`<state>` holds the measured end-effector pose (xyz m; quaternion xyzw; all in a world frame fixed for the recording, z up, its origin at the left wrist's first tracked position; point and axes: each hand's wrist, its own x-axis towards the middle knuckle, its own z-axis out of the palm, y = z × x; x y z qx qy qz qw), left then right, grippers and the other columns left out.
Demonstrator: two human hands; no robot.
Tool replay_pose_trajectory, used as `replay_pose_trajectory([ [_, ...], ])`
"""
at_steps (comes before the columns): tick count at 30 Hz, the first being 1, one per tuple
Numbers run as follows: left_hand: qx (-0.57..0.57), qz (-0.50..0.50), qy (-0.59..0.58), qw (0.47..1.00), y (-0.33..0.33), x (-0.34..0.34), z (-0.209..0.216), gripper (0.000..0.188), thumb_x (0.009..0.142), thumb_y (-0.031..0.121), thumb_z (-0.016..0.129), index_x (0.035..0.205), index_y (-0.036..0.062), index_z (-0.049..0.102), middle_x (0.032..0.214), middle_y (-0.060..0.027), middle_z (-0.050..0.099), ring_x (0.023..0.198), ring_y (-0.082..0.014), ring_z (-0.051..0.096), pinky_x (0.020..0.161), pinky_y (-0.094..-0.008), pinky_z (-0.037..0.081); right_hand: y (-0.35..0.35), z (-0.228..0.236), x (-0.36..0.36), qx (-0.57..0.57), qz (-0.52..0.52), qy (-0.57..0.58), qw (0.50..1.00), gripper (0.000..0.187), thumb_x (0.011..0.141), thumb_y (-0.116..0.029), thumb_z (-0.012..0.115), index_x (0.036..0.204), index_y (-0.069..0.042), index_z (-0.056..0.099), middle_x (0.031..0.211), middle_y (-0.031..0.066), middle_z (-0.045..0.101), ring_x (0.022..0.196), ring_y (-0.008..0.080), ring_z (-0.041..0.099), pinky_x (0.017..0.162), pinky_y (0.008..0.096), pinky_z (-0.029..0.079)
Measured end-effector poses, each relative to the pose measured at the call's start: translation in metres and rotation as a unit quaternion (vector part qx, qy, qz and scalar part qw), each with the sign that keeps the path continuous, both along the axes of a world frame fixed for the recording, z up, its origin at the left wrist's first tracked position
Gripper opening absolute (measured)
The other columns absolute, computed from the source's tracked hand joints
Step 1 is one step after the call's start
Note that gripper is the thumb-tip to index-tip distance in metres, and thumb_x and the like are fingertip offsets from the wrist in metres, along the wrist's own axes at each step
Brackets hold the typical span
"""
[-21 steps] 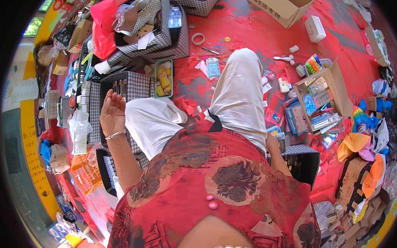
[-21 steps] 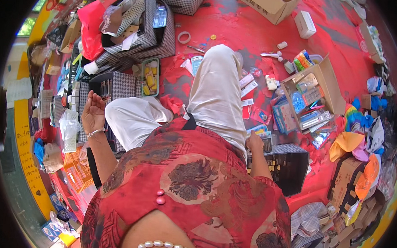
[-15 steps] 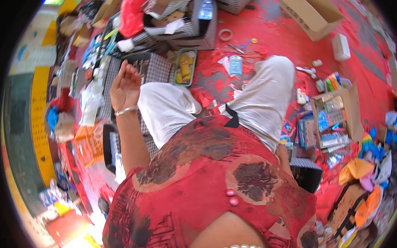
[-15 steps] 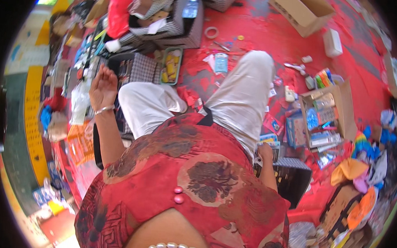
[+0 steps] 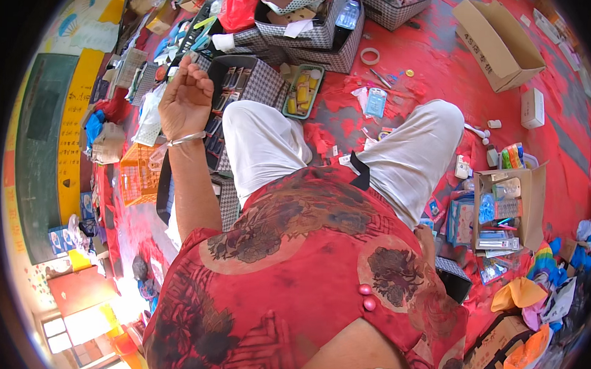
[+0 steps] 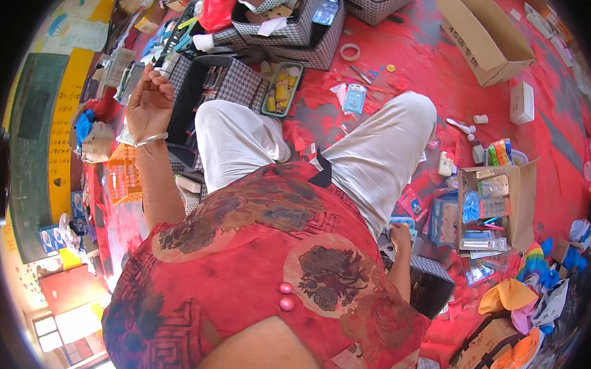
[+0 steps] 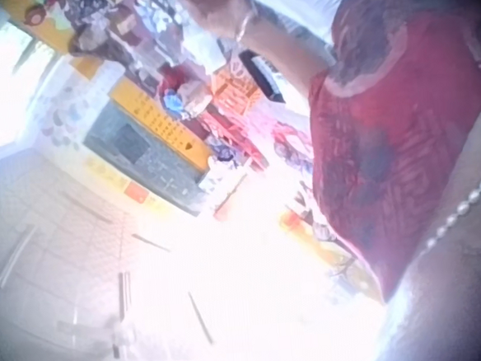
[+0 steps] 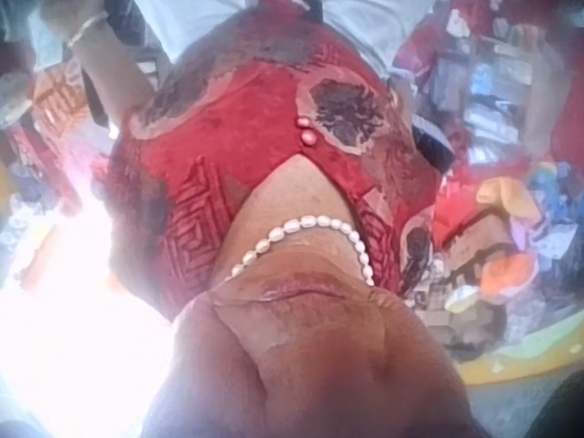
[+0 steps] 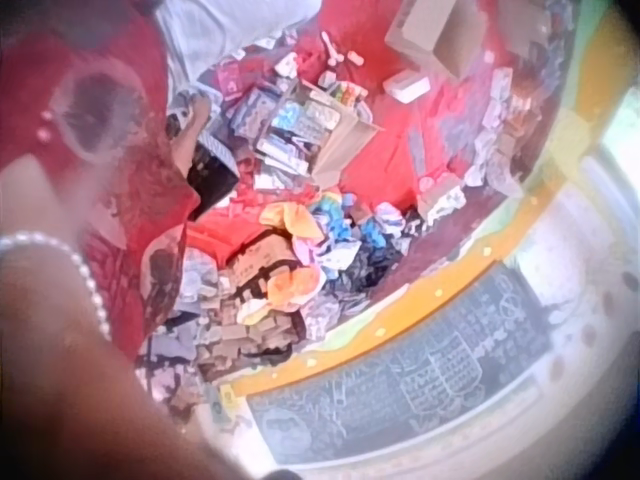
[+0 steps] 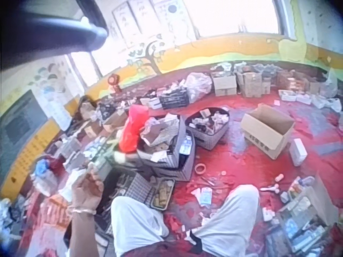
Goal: The person sits on a red floor and wipes several small items with a gray cloth. They pick up a packaged item, a small box, and a white stick-like object, wipe each with the cloth, and place them back on the floor among other items.
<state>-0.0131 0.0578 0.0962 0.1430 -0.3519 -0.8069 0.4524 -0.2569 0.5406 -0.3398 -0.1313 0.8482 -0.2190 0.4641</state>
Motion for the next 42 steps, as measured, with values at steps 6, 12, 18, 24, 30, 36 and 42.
replay_pose_trajectory([
  [6, 0.001, 0.008, -0.019, 1.0, 0.011, -0.004, 0.005, 0.03, 0.085, 0.008, 0.048, 0.112, -0.0034, 0.046, 0.091, -0.0095, 0.052, 0.081, -0.0189, 0.051, 0.072, -0.0296, 0.044, 0.017, -0.039, -0.004, -0.091, -0.153, -0.19, 0.965, 0.023, 0.074, -0.008, 0.051, 0.091, 0.0, 0.064, 0.082, 0.0143, 0.065, 0.074, 0.0198, 0.059, 0.065, 0.0301, 0.044],
  [12, -0.016, -0.032, -0.026, 0.999, 0.017, -0.009, 0.014, 0.029, 0.086, 0.007, 0.046, 0.114, -0.0023, 0.046, 0.096, -0.0097, 0.051, 0.086, -0.0184, 0.05, 0.076, -0.0289, 0.044, 0.027, -0.042, 0.005, -0.06, -0.038, -0.088, 0.994, 0.016, 0.07, 0.001, 0.051, 0.082, 0.002, 0.062, 0.073, 0.0069, 0.061, 0.062, 0.0162, 0.054, 0.055, 0.0318, 0.043],
  [18, -0.016, -0.017, -0.034, 0.999, 0.02, -0.019, 0.018, 0.028, 0.087, 0.008, 0.044, 0.112, -0.0039, 0.045, 0.091, -0.0091, 0.051, 0.081, -0.0178, 0.049, 0.072, -0.0288, 0.044, 0.014, -0.007, 0.0, -0.085, -0.005, -0.041, 0.995, 0.024, 0.071, -0.005, 0.047, 0.087, 0.001, 0.065, 0.08, 0.0159, 0.065, 0.067, 0.0225, 0.06, 0.06, 0.0327, 0.046],
  [24, -0.011, -0.055, -0.037, 0.998, 0.027, -0.03, 0.018, 0.031, 0.087, 0.008, 0.045, 0.115, -0.0038, 0.043, 0.089, -0.0081, 0.048, 0.08, -0.0171, 0.047, 0.072, -0.0281, 0.043, 0.012, 0.014, 0.0, -0.052, 0.023, -0.011, 0.998, 0.025, 0.072, -0.009, 0.047, 0.087, -0.001, 0.065, 0.08, 0.0188, 0.064, 0.073, 0.0257, 0.062, 0.066, 0.0318, 0.046],
  [30, 0.015, -0.134, -0.021, 0.991, 0.031, -0.038, -0.004, 0.031, 0.086, 0.009, 0.046, 0.114, -0.0024, 0.046, 0.089, -0.0061, 0.046, 0.079, -0.0154, 0.043, 0.072, -0.0273, 0.039, 0.017, 0.018, -0.006, -0.004, 0.163, 0.062, 0.985, 0.025, 0.071, -0.016, 0.051, 0.086, -0.002, 0.066, 0.083, 0.0199, 0.063, 0.077, 0.0304, 0.061, 0.069, 0.035, 0.046],
  [36, 0.052, -0.207, -0.081, 0.974, 0.007, -0.095, -0.051, 0.028, 0.085, 0.01, 0.047, 0.111, -0.0013, 0.048, 0.088, -0.006, 0.052, 0.079, -0.0152, 0.049, 0.07, -0.0263, 0.043, 0.012, 0.057, 0.003, 0.036, 0.003, 0.029, 0.999, 0.027, 0.072, -0.019, 0.048, 0.084, -0.002, 0.065, 0.088, 0.021, 0.061, 0.083, 0.0363, 0.058, 0.074, 0.0401, 0.046],
  [42, 0.084, -0.285, -0.127, 0.946, -0.036, -0.177, -0.111, 0.03, 0.084, 0.012, 0.049, 0.112, -0.0006, 0.049, 0.091, -0.0071, 0.056, 0.081, -0.016, 0.054, 0.072, -0.0265, 0.046, 0.0, 0.091, -0.022, 0.095, 0.018, 0.049, 0.994, 0.029, 0.072, -0.021, 0.048, 0.086, -0.002, 0.064, 0.089, 0.0222, 0.06, 0.086, 0.0367, 0.057, 0.076, 0.0404, 0.046],
])
